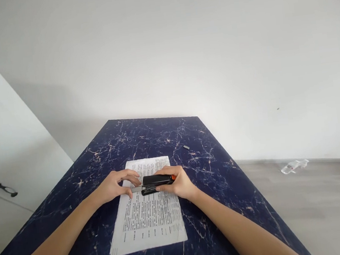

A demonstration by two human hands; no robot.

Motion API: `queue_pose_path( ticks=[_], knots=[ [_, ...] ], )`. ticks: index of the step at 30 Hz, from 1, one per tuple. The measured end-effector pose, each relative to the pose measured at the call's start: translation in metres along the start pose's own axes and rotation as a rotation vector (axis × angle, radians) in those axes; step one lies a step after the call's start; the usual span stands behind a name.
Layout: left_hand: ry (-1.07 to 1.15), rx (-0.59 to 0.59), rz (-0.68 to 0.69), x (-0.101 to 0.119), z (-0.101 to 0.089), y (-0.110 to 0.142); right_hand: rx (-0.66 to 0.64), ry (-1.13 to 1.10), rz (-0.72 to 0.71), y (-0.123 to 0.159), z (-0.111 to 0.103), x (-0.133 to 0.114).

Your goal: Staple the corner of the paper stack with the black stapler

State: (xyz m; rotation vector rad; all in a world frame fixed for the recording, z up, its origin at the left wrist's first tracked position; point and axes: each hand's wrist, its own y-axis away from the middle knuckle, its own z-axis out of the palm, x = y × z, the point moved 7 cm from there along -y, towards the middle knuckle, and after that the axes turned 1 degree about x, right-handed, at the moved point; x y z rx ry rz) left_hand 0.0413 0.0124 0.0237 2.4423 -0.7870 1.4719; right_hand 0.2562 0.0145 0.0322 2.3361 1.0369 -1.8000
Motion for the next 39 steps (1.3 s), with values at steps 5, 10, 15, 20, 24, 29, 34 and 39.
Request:
queue_pose_path(
  ticks=[5,10,15,20,24,29,34,39],
  knots=[
    [0.102,-0.059,0.116,0.019,0.028,0.001,-0.133,-0.009,-0.008,0.004,0.024,-0.01],
    [0.07,-0.017,0.119,0.016,0.03,-0.002,-0.089,0.004,0.0,0.004,0.025,-0.01],
    [-0.053,0.305,0.062,0.006,0.01,-0.007,0.109,0.06,0.082,0.0,0.009,0.002],
    [-0.056,0.392,-0.018,-0.003,0.008,-0.011,0.147,0.134,0.085,0.002,0.004,0.004],
    [-0.152,0.336,-0.051,-0.007,0.008,-0.016,0.163,0.196,0.028,0.003,0.003,0.003],
    [-0.27,0.329,-0.008,-0.006,0.006,-0.018,0.163,0.204,0.076,0.0,0.004,0.019],
    [-0.312,0.4,-0.067,-0.014,-0.004,-0.016,0.153,0.219,0.116,-0.002,0.001,0.028],
    [-0.62,0.543,-0.237,-0.03,-0.019,-0.007,0.184,0.304,0.077,0.0,-0.01,0.015]
  ],
)
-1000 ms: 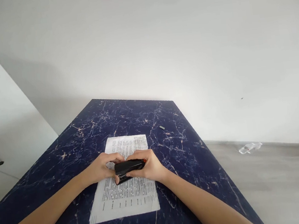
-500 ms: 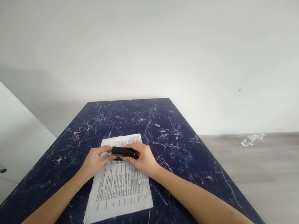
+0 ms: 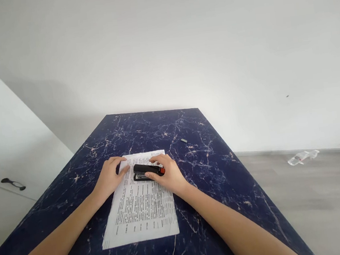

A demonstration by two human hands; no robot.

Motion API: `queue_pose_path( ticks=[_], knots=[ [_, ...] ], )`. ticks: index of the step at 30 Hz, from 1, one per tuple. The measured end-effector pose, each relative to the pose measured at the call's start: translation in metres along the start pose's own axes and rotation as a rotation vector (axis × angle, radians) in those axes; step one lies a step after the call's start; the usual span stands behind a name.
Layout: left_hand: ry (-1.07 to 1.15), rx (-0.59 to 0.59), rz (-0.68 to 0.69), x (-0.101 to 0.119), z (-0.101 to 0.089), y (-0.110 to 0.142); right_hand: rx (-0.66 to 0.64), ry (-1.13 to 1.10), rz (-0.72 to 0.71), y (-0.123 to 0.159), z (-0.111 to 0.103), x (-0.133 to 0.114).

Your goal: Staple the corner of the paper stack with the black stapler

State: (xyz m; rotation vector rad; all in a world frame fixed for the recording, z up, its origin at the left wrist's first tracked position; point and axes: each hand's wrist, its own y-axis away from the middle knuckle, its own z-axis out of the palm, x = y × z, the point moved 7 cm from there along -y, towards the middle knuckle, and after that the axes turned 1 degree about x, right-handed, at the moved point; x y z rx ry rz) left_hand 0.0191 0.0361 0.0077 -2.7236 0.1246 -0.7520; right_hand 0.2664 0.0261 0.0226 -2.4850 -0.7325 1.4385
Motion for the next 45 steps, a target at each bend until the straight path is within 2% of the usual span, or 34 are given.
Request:
queue_pose_path(
  ticks=[3,6,10,12,15,18,22,26,29,33,38,45],
  knots=[
    [-0.194,0.058,-0.092,-0.013,0.0,0.003,0.044,0.032,-0.049,-0.002,-0.007,-0.005],
    [-0.28,0.039,-0.122,-0.013,0.007,0.008,0.03,0.071,-0.071,-0.004,-0.003,-0.007],
    [-0.264,0.003,-0.06,0.003,0.015,0.013,-0.11,0.198,-0.137,-0.002,0.02,-0.014],
    [-0.162,0.006,-0.019,0.009,0.012,0.013,-0.102,0.221,-0.118,-0.001,0.021,-0.014],
    [0.054,0.031,-0.044,0.001,-0.001,0.005,0.027,0.212,-0.045,-0.002,-0.002,-0.01],
    [0.152,0.187,-0.066,-0.019,-0.024,-0.008,0.074,0.244,-0.023,-0.005,-0.033,-0.004],
    [0.27,0.373,-0.086,-0.042,-0.044,-0.019,-0.046,0.338,-0.026,-0.009,-0.056,0.009],
    [0.333,0.465,-0.058,-0.042,-0.052,-0.018,-0.284,0.296,-0.082,-0.007,-0.051,0.012],
    [0.383,0.458,-0.031,-0.037,-0.049,-0.017,-0.448,0.206,-0.14,-0.003,-0.04,0.006],
    [0.385,0.422,-0.023,-0.033,-0.039,-0.018,-0.582,0.097,-0.152,0.001,-0.03,-0.003],
    [0.302,0.383,-0.027,-0.036,-0.033,-0.022,-0.647,0.078,-0.153,0.003,-0.03,-0.01],
    [0.303,0.37,-0.023,-0.033,-0.034,-0.022,-0.685,0.069,-0.06,0.003,-0.035,-0.003]
  ],
)
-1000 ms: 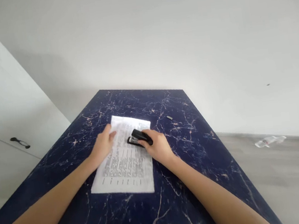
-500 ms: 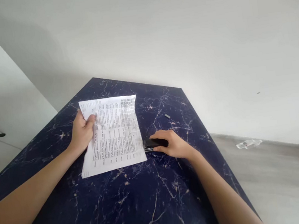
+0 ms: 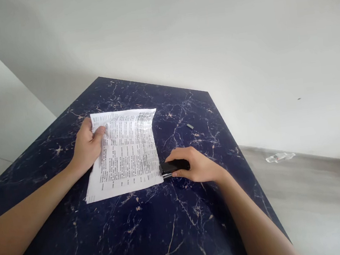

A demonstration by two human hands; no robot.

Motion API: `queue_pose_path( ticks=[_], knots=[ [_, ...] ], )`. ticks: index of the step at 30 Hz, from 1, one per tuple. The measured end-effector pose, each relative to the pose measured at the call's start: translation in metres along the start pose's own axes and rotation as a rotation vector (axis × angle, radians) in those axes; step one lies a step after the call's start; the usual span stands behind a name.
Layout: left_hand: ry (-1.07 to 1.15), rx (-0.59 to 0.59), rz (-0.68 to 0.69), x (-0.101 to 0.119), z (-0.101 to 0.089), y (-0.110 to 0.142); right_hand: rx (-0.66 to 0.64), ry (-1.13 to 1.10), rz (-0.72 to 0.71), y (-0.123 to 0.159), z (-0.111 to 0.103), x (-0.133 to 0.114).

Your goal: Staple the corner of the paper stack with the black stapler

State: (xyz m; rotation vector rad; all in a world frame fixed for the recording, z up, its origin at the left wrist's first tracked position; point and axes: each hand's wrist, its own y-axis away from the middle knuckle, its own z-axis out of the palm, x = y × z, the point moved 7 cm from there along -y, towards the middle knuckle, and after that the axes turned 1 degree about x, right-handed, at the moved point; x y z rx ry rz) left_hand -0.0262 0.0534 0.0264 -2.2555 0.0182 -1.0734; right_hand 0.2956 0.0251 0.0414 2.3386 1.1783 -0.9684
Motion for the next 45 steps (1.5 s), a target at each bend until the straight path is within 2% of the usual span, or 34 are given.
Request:
queue_pose_path(
  ticks=[6,12,20,27,32,36,39,45],
  knots=[
    [0.012,0.007,0.008,-0.001,0.001,0.0,0.029,-0.017,0.005,-0.006,0.005,-0.012],
    [0.034,0.026,0.025,0.003,-0.001,0.002,0.187,0.304,0.093,-0.015,0.023,-0.024],
    [0.065,0.017,0.021,0.008,0.002,0.006,0.303,0.34,0.137,-0.029,0.035,-0.032],
    [0.062,0.015,0.023,0.012,-0.004,0.007,0.318,0.426,0.193,-0.035,0.041,-0.037],
    [0.059,0.012,0.009,0.011,-0.006,0.006,0.273,0.562,0.194,-0.037,0.046,-0.041],
    [0.072,0.005,-0.005,0.009,-0.005,0.007,0.289,0.66,0.24,-0.037,0.049,-0.04],
    [0.063,-0.009,0.002,0.01,-0.005,0.007,0.3,0.684,0.306,-0.037,0.05,-0.037],
    [0.065,0.011,0.007,0.01,-0.009,0.008,0.322,0.652,0.351,-0.036,0.049,-0.035]
  ],
)
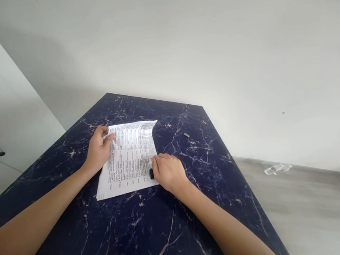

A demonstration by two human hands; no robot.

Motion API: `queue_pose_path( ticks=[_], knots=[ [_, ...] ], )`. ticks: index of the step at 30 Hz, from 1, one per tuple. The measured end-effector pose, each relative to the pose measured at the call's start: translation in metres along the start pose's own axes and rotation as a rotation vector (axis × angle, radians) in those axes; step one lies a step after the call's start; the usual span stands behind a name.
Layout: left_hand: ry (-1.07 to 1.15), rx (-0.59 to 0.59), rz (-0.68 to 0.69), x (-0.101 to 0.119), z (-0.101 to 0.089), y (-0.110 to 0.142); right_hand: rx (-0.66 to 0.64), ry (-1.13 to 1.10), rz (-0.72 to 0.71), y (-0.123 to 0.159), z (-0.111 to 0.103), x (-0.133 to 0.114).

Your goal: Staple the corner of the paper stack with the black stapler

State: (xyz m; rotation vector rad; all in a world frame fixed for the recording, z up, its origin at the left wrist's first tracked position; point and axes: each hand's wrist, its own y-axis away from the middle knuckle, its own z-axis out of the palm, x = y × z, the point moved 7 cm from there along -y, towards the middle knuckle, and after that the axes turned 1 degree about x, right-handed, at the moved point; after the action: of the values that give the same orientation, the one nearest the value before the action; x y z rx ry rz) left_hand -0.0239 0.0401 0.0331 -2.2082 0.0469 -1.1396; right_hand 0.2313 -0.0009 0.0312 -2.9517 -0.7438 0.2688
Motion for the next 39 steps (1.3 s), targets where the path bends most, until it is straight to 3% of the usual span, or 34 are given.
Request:
queue_pose_path(
  ticks=[13,20,25,29,32,35,37,39],
  knots=[
    [-0.005,-0.016,-0.009,0.003,0.001,0.003,0.034,0.158,-0.002,0.001,-0.002,-0.01],
    [-0.027,-0.016,-0.018,0.001,0.004,0.002,0.018,0.236,0.013,0.002,0.009,-0.019],
    [-0.119,-0.052,-0.066,-0.01,0.006,0.0,0.027,0.062,-0.043,0.003,-0.002,-0.011],
    [-0.221,-0.178,-0.125,-0.026,0.013,0.0,-0.161,-0.301,-0.271,0.01,-0.016,0.005],
    [-0.437,-0.237,-0.092,-0.032,0.016,0.0,-0.273,-0.322,-0.394,0.014,-0.026,0.023],
    [-0.641,-0.264,-0.049,-0.038,0.018,0.001,-0.384,-0.369,-0.394,0.017,-0.036,0.048],
    [-0.675,-0.287,-0.062,-0.043,0.02,0.001,-0.494,-0.492,-0.382,0.022,-0.044,0.059],
    [-0.654,-0.311,-0.085,-0.048,0.021,0.001,-0.497,-0.644,-0.299,0.02,-0.055,0.063]
  ],
)
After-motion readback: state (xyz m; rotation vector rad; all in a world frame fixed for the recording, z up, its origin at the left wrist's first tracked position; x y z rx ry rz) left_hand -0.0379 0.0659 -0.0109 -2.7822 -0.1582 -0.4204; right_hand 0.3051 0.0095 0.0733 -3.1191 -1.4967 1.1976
